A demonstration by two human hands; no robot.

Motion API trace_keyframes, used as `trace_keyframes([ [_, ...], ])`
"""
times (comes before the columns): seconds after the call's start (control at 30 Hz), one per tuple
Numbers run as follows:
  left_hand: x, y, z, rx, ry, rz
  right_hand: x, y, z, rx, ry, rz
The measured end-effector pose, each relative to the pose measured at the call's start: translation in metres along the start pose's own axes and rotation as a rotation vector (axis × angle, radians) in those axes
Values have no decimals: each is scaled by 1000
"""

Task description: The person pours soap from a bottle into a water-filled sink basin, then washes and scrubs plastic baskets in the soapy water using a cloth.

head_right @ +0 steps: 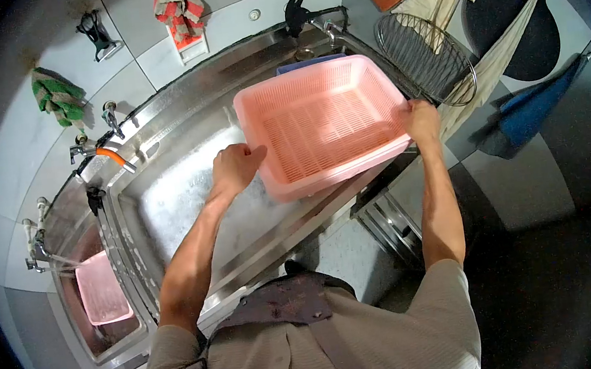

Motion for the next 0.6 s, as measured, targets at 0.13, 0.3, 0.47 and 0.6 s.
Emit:
trace_keyframes([
  [0.13,21,10,11,111,65,-12,0,-18,65,-162,125,-33],
  [0.3,54,-18,46,738,292,-51,6,-69,116,-382,271,64],
  [0.47,92,-53,105,1118,533,-212,28,-162,149,-573,329,208],
  [0.6,129,-115,149,1257,614,-140,54,-255,144,-660,289,388],
])
Point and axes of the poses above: each hand's wrist, its own x-axis away from the middle knuckle, its own z-axis out of the back of the hand, y = z × x, the point moved 10 cm from there along -x, towards the middle knuckle, and after that the axes turned 5 degrees about x, right-handed, at the moved point
